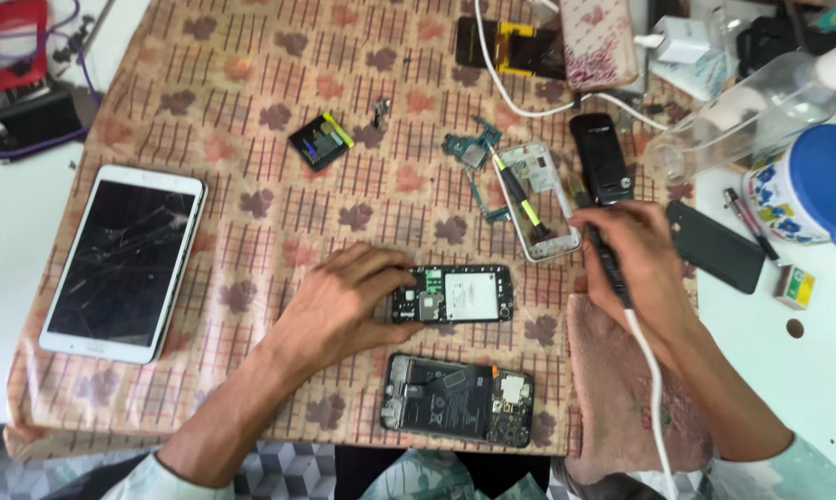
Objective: The person disassembles a smartphone, removes the motherboard, cleans it with a toothbrush, and reassembles the device using a screwdriver. They handle the phone casing, battery, and internal components throughout the process.
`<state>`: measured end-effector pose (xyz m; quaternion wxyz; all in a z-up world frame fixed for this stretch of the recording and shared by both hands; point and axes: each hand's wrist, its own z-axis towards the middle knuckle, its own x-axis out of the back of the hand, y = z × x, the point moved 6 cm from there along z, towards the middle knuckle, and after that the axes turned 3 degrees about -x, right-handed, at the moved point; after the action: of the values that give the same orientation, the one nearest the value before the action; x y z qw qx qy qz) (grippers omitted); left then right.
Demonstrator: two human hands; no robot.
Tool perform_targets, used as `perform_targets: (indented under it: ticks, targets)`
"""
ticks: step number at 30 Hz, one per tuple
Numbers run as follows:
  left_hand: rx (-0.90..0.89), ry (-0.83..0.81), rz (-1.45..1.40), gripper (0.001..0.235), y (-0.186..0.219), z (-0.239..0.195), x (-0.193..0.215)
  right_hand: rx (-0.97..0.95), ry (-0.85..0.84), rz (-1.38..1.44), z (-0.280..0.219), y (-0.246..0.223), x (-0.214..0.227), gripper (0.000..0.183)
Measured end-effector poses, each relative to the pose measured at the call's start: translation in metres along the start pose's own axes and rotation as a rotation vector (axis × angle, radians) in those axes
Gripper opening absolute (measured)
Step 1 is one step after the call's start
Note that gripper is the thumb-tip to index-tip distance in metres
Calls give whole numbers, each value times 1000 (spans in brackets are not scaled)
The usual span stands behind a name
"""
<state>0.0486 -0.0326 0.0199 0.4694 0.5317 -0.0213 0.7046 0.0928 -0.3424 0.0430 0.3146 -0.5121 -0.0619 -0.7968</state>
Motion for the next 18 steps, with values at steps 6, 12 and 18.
perform_targets:
  ticks: [6,12,18]
  targets:
    - [-4,-8,-10,51,-4,-3,-3,70,-189,-271,10,-16,-11,57]
    - [-12,-7,4,49,-7,-3,-5,111,-114,-293,1,-6,-19,42]
    - [-6,-18,6,50,-9,-4,-9,168,37,-200,1,-6,-9,30]
